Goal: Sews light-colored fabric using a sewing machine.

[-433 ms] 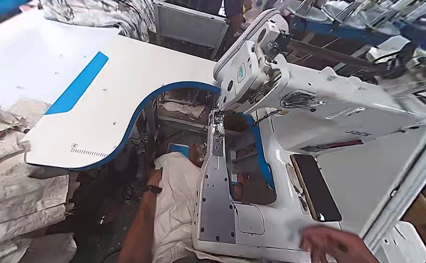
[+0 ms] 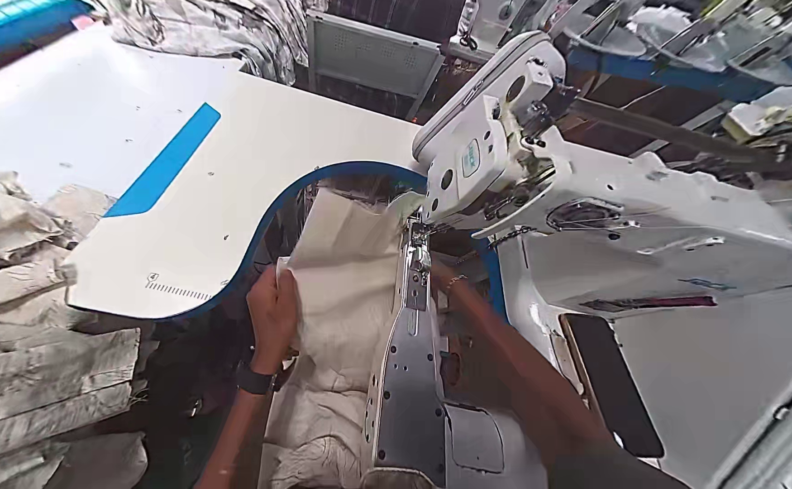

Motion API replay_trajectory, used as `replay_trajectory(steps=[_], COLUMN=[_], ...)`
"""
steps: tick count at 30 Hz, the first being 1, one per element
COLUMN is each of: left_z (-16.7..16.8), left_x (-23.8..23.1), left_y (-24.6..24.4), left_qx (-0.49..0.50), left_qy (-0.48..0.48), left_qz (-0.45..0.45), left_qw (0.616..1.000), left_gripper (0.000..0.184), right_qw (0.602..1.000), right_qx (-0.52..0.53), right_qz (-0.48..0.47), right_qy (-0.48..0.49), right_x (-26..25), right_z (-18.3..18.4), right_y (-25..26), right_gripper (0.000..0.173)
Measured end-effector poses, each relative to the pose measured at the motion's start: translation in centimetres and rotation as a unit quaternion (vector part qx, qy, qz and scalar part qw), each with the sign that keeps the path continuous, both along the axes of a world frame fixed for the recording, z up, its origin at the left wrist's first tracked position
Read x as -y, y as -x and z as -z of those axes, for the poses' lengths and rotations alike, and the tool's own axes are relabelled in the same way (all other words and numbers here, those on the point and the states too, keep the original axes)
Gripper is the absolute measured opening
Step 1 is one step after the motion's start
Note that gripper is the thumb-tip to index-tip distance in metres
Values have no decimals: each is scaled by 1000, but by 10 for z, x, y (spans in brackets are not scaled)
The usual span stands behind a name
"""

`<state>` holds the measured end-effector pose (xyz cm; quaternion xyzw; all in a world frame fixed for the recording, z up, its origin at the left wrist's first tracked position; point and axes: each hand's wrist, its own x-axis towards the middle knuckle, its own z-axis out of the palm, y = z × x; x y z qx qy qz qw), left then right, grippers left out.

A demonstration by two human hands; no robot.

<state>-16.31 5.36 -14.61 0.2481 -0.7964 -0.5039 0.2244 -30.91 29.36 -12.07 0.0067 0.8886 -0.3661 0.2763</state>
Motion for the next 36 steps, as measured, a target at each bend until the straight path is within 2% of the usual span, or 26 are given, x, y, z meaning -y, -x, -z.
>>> replay_trajectory(steps=[1,2,3,4,5,6,7,8,9,10,12,14,15,16,18,19,21,22,23,24,25,26,27,29,33,36], left_z=[7,15,26,36,47,52,45,26,0,-28,-65,-59,-51,-44,-26,-16,-12,-14,-18,-21,-25,-28,-31,-33,-29,-33], left_x=[-7,-16,-23,-24,-23,-23,-25,-30,-41,-56,-83,-87,-81,-75,-81,-89,-105,-113,-118,-119,-118,-116,-114,-113,-114,-109], left_y=[-14,-26,-39,-46,-43,-35,-23,-7,6,12,4,-5,-3,4,23,34,48,49,50,51,52,55,59,62,52,46], left_qx=[63,127,209,291,343,352,317,245,164,102,72,81,66,32,-16,-34,-76,-81,-70,-49,-25,-3,2,6,61,74], left_qy=[-6,-12,-31,-59,-86,-109,-131,-160,-205,-259,-387,-497,-503,-462,-268,-194,-118,-75,-30,1,18,27,31,33,82,91], left_qz=[17,51,112,190,264,308,321,311,300,316,391,446,451,436,330,282,222,202,182,173,178,186,193,215,278,287], left_qw=[998,990,971,936,897,877,883,904,917,907,832,740,734,772,905,939,965,973,980,984,984,982,981,976,955,951], left_gripper=[30,31,31,32,33,32,29,26,27,32,38,48,52,55,53,52,55,58,56,47,35,30,27,29,57,82], right_qw=[990,963,932,906,898,912,937,953,944,917,837,776,762,757,758,756,774,807,860,917,952,962,961,941,864,846], right_qx=[-13,1,48,100,117,88,9,-116,-252,-365,-520,-592,-609,-614,-613,-616,-603,-568,-493,-381,-276,-222,-209,-285,-493,-524], right_qz=[-97,-172,-210,-221,-207,-179,-137,-98,-85,-98,-167,-216,-220,-221,-221,-220,-192,-154,-101,-41,18,50,51,6,-55,-101], right_qy=[-100,-207,-291,-348,-369,-358,-322,-263,-195,-127,-43,-32,-33,-32,-11,-2,-14,-44,-85,-114,-134,-149,-172,-183,-82,9], right_x=[-16,-33,-49,-63,-73,-79,-76,-64,-48,-33,-21,-34,-39,-40,-36,-33,-31,-37,-45,-56,-68,-76,-76,-63,-45,-52], right_z=[5,8,7,3,-2,-11,-24,-34,-39,-39,-28,-16,-13,-11,-13,-14,-15,-18,-25,-33,-39,-41,-47,-55,-31,-16], right_y=[3,-1,-18,-40,-55,-66,-76,-86,-98,-112,-135,-139,-136,-134,-139,-141,-138,-136,-127,-112,-94,-78,-69,-69,-87,-83], right_gripper=[36,38,39,39,35,32,31,32,35,39,32,20,16,15,17,19,19,26,39,44,37,30,30,31,25,20])
